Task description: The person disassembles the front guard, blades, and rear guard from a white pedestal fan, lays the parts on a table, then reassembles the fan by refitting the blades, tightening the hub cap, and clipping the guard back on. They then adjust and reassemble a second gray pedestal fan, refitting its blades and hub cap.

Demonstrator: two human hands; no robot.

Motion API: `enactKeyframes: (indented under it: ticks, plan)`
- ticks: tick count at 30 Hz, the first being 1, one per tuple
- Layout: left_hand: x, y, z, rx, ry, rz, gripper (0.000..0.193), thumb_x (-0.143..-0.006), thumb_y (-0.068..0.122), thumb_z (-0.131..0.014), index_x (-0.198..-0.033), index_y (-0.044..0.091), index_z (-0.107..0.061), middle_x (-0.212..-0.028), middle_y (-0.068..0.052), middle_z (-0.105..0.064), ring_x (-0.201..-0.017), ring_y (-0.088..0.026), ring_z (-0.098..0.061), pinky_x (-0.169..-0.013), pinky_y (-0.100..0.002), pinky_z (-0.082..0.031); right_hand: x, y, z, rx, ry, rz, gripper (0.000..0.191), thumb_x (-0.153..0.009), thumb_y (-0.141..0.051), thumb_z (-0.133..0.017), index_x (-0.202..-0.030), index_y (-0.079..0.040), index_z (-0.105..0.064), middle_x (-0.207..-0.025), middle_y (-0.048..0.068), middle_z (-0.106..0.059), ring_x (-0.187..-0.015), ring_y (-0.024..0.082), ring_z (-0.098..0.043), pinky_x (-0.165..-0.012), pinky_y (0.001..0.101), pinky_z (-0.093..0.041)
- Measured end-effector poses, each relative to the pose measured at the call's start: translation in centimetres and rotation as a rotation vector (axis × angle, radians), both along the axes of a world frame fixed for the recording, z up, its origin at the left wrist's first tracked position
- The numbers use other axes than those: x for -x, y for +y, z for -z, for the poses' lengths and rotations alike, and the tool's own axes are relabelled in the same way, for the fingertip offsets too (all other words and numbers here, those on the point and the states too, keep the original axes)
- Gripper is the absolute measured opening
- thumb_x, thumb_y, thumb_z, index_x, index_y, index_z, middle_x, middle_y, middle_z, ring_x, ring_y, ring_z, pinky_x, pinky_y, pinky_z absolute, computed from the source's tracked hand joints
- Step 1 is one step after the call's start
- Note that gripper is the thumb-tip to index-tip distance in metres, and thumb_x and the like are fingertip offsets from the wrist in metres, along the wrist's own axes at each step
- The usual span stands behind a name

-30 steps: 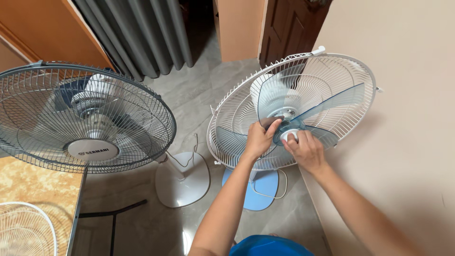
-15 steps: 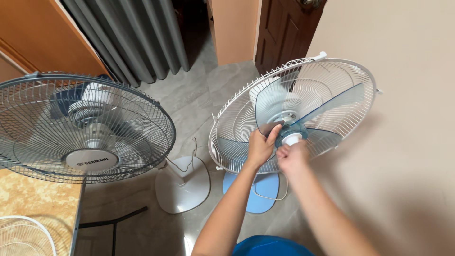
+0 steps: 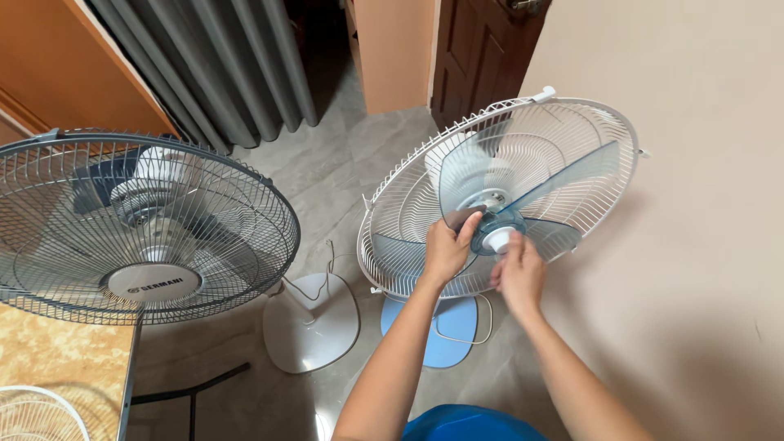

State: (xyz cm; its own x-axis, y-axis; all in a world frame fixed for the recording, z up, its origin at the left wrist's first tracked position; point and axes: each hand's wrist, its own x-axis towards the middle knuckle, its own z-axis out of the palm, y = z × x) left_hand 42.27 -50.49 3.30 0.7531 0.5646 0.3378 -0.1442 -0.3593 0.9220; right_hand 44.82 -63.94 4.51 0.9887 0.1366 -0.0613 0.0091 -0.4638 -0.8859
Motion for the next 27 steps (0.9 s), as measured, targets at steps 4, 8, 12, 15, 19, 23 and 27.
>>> enactKeyframes:
  ticks: [4, 8, 12, 15, 19, 23, 27]
  plan:
    - [0.0, 0.1, -0.1, 0.03, 0.01, 0.014, 0.029, -0.098, 0.032, -0.066, -0.112, 0.01, -0.078, -0.084, -0.015, -0.076, -0.07, -0.025, -0.072, -0.068, -0.034, -0.054, 0.5, -0.7, 0.7, 0.093, -0.716, 0.001, 0.043, -0.097, -0.032, -0.066, -0.113, 0.005, -0.052, -0.095, 0.027, -0.062, -0.07, 0.029, -0.064, -0.062, 0.0381, -0.053]
    - [0.0, 0.2, -0.2, -0.006, -0.024, 0.002, 0.029, -0.097, 0.032, -0.066, -0.111, 0.009, -0.078, -0.086, -0.013, -0.077, -0.072, -0.024, -0.073, -0.069, -0.034, -0.055, -0.3, -0.8, 2.7, -0.037, -0.815, -0.164, 0.037, -0.091, -0.02, -0.071, -0.117, 0.001, -0.056, -0.11, 0.019, -0.059, -0.072, 0.024, -0.063, -0.064, 0.0367, -0.053]
    - [0.0, 0.3, -0.3, -0.006, 0.032, -0.005, 0.029, -0.098, 0.032, -0.067, -0.111, 0.009, -0.079, -0.085, -0.014, -0.077, -0.072, -0.025, -0.073, -0.069, -0.034, -0.054, -1.4, -1.3, 4.5, 0.021, -0.374, -0.074, 0.029, -0.102, -0.025, -0.066, -0.114, 0.001, -0.06, -0.104, 0.017, -0.063, -0.08, 0.023, -0.066, -0.068, 0.0363, -0.052]
    - [0.0, 0.3, -0.4, -0.003, 0.019, -0.003, 0.028, -0.098, 0.032, -0.066, -0.112, 0.01, -0.078, -0.086, -0.014, -0.077, -0.074, -0.025, -0.074, -0.069, -0.033, -0.054, -1.4, -1.4, 5.2, -0.058, -0.775, -0.152, 0.052, -0.086, -0.015, -0.08, -0.126, 0.003, -0.051, -0.125, 0.019, -0.048, -0.087, 0.025, -0.059, -0.066, 0.0356, -0.053]
    - [-0.1, 0.3, -0.4, 0.011, -0.017, 0.006, 0.028, -0.098, 0.032, -0.066, -0.113, 0.012, -0.078, -0.089, -0.013, -0.078, -0.076, -0.024, -0.076, -0.07, -0.033, -0.055, -1.5, -0.8, 4.9, -0.053, -0.431, -0.078, 0.034, -0.096, -0.022, -0.075, -0.119, -0.001, -0.061, -0.115, 0.017, -0.062, -0.089, 0.025, -0.066, -0.078, 0.0371, -0.055]
    - [-0.1, 0.4, -0.5, 0.006, 0.013, 0.003, 0.028, -0.098, 0.033, -0.066, -0.113, 0.012, -0.079, -0.089, -0.013, -0.078, -0.075, -0.025, -0.075, -0.07, -0.033, -0.055, -1.4, -1.0, 4.2, -0.135, -0.753, -0.097, 0.065, -0.082, -0.019, -0.085, -0.128, 0.006, -0.048, -0.121, 0.021, -0.049, -0.089, 0.023, -0.058, -0.071, 0.034, -0.053]
    - [0.0, 0.4, -0.4, -0.012, 0.001, 0.002, 0.029, -0.098, 0.033, -0.066, -0.112, 0.012, -0.079, -0.09, -0.013, -0.078, -0.076, -0.025, -0.074, -0.07, -0.034, -0.055, -0.6, -0.9, 3.1, 0.042, -0.854, -0.167, 0.039, -0.086, -0.014, -0.077, -0.119, -0.001, -0.061, -0.118, 0.019, -0.059, -0.096, 0.027, -0.066, -0.081, 0.0358, -0.056]
